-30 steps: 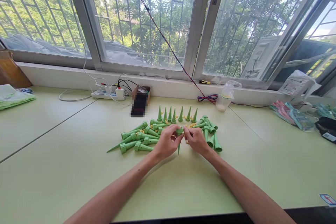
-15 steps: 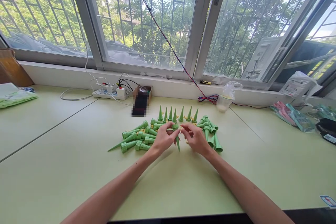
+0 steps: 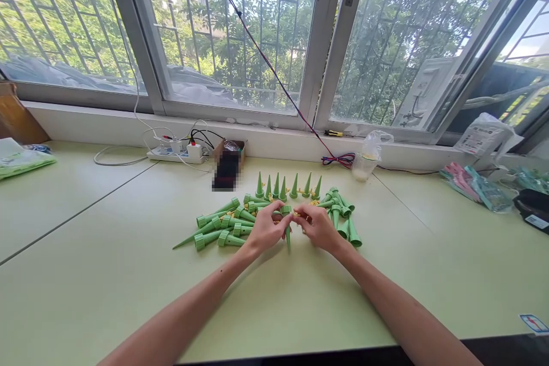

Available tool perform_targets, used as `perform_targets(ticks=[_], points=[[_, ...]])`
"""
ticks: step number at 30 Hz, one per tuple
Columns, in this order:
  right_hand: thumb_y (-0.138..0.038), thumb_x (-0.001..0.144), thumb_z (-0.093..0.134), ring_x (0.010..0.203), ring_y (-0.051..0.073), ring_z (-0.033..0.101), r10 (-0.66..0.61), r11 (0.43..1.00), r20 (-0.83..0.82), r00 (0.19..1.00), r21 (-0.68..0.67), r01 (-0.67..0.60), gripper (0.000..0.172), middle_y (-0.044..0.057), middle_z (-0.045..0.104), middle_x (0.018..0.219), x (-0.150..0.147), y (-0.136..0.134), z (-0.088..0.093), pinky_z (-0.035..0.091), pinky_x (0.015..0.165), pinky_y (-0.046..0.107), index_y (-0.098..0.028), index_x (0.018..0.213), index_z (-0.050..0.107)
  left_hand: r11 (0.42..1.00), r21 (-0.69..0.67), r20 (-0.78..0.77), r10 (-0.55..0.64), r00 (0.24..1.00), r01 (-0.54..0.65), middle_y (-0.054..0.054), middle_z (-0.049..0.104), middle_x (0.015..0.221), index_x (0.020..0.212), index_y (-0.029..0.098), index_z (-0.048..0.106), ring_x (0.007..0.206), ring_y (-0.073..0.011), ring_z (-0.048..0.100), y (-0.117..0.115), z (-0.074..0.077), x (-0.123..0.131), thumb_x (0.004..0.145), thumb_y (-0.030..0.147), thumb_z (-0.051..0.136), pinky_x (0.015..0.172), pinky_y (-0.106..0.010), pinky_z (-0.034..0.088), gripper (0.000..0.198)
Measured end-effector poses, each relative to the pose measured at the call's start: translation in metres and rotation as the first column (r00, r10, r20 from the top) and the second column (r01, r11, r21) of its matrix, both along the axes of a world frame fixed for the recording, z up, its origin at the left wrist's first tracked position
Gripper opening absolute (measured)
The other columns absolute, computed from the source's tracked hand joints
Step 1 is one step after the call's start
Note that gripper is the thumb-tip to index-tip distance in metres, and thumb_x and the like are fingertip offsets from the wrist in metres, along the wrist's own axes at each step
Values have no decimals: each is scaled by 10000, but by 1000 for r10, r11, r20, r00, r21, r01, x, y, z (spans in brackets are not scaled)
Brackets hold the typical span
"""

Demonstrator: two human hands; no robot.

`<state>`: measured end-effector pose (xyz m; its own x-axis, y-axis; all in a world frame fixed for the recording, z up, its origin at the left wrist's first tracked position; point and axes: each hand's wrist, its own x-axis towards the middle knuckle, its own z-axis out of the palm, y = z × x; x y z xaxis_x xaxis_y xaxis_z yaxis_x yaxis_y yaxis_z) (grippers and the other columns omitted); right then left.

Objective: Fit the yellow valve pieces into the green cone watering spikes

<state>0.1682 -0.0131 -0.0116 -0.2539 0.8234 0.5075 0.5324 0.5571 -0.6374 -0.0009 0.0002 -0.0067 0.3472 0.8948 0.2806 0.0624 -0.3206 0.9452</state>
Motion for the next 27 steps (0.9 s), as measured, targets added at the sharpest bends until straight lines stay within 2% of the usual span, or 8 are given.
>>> perform_targets(ticks=[5,12,17,27], points=[[-246,925,485,516,117,443,20,1000,42,999,-15,-19,172,-20,533,606,1,0,0,363,544,229,-180,804,588,1000,-10,0,-17,1000,17,20,586,586,849,176,496,466,-129,580,0,-1,0,780,387,666,406,-209,435,280],[-257,960,433,564,123,437,26,998,120,992,52,-32,280,-18,506,619,1,0,1,331,581,233,-187,701,510,998,-48,18,-26,1000,26,28,571,558,870,169,487,429,-112,542,-3,6,0,772,429,663,406,-212,420,329],[-260,975,394,593,133,469,25,998,135,991,46,-32,290,-1,544,660,1,1,0,344,601,235,-193,710,492,997,-58,18,-50,999,51,21,585,567,908,171,486,446,-117,544,-3,8,-1,771,481,658,418,-214,416,380],[-268,989,334,527,123,446,1,1000,129,992,30,-5,339,-13,519,588,1,-1,-1,336,569,240,-196,688,472,992,-59,49,-109,993,112,28,594,583,956,185,500,478,-125,572,0,6,-2,784,489,654,441,-220,423,382]])
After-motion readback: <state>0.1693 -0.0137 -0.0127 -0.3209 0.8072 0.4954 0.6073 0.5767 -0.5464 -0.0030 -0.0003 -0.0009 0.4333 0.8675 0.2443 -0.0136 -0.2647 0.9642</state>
